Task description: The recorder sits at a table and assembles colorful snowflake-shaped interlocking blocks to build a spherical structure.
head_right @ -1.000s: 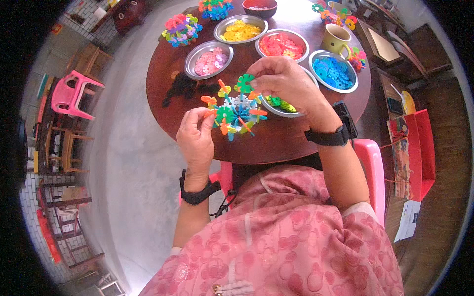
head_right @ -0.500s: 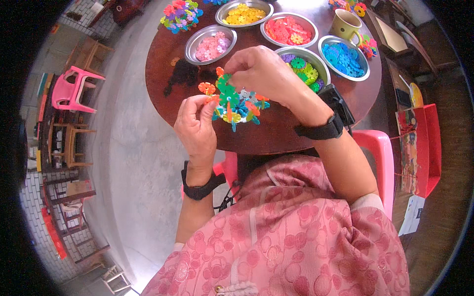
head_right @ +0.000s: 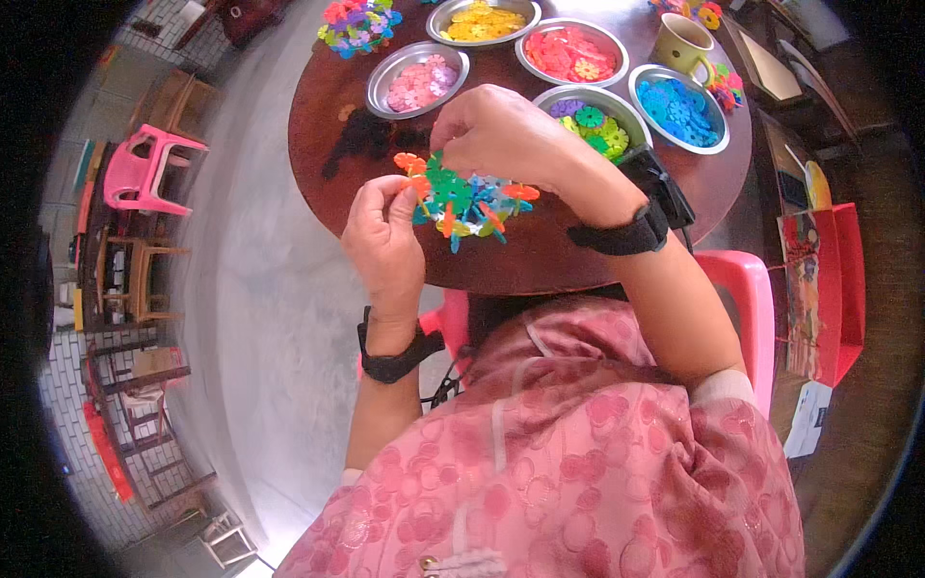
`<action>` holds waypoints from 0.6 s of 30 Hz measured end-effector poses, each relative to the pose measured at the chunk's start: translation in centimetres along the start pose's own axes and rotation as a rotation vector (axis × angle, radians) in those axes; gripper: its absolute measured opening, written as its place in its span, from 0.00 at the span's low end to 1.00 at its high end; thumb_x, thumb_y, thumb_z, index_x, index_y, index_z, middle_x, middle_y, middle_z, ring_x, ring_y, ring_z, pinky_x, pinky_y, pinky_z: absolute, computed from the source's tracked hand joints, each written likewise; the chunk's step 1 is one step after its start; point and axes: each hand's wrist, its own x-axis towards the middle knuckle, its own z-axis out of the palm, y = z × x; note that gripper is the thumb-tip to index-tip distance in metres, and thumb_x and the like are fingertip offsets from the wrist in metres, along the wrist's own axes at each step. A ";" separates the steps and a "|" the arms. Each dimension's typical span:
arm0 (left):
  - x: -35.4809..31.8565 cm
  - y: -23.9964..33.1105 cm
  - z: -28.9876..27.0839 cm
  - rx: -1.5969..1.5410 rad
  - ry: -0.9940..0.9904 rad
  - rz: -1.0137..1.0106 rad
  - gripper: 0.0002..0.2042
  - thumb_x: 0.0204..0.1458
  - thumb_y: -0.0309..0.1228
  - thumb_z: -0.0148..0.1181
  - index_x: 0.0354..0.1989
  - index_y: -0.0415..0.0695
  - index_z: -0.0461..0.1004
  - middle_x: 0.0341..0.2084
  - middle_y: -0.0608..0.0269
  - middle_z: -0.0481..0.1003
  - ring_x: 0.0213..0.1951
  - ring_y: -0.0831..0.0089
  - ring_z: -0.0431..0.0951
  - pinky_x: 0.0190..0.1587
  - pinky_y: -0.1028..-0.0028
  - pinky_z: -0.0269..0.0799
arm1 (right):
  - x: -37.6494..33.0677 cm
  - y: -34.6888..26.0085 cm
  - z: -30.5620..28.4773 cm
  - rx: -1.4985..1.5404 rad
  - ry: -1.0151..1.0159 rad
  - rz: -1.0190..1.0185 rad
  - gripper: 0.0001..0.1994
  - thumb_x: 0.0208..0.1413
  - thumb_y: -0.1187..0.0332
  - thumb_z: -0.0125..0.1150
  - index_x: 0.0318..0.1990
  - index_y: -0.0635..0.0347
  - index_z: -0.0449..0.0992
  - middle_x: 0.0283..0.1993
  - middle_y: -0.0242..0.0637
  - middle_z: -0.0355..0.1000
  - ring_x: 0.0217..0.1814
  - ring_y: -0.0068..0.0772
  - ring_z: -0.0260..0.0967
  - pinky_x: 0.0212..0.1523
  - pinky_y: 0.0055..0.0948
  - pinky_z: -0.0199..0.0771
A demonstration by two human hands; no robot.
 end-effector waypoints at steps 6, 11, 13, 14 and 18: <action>-0.1 0.2 0.0 0.004 0.006 -0.074 0.05 0.55 0.27 0.60 0.34 0.38 0.74 0.26 0.59 0.76 0.29 0.70 0.74 0.35 0.72 0.70 | -0.4 -0.8 0.0 0.067 -0.076 0.144 0.09 0.47 0.72 0.58 0.35 0.69 0.77 0.24 0.29 0.71 0.24 0.16 0.67 0.24 0.19 0.65; 0.0 0.1 0.0 0.027 -0.001 -0.081 0.06 0.55 0.29 0.60 0.34 0.39 0.74 0.26 0.59 0.76 0.29 0.71 0.75 0.35 0.72 0.70 | -0.2 -0.4 0.2 0.060 -0.066 0.151 0.10 0.48 0.73 0.58 0.37 0.68 0.77 0.23 0.28 0.71 0.23 0.15 0.66 0.22 0.18 0.64; 0.0 0.0 0.0 0.026 0.002 -0.083 0.06 0.55 0.29 0.60 0.34 0.39 0.74 0.26 0.59 0.76 0.29 0.70 0.75 0.34 0.72 0.70 | -0.1 -0.6 0.4 0.058 -0.043 0.119 0.10 0.46 0.71 0.58 0.33 0.68 0.78 0.22 0.33 0.72 0.23 0.19 0.70 0.24 0.22 0.69; 0.0 0.0 -0.1 0.025 0.003 -0.084 0.06 0.55 0.29 0.60 0.34 0.39 0.74 0.26 0.59 0.76 0.29 0.70 0.75 0.34 0.71 0.70 | -0.1 -0.7 0.4 0.056 -0.019 0.088 0.10 0.43 0.70 0.58 0.30 0.68 0.80 0.21 0.38 0.74 0.23 0.24 0.73 0.26 0.26 0.73; 0.1 0.0 0.0 0.001 -0.006 -0.078 0.06 0.55 0.29 0.60 0.34 0.39 0.75 0.26 0.59 0.76 0.29 0.71 0.75 0.34 0.72 0.70 | -0.3 -0.9 0.3 0.090 -0.059 0.149 0.09 0.49 0.73 0.58 0.37 0.68 0.77 0.23 0.29 0.71 0.22 0.15 0.66 0.21 0.18 0.64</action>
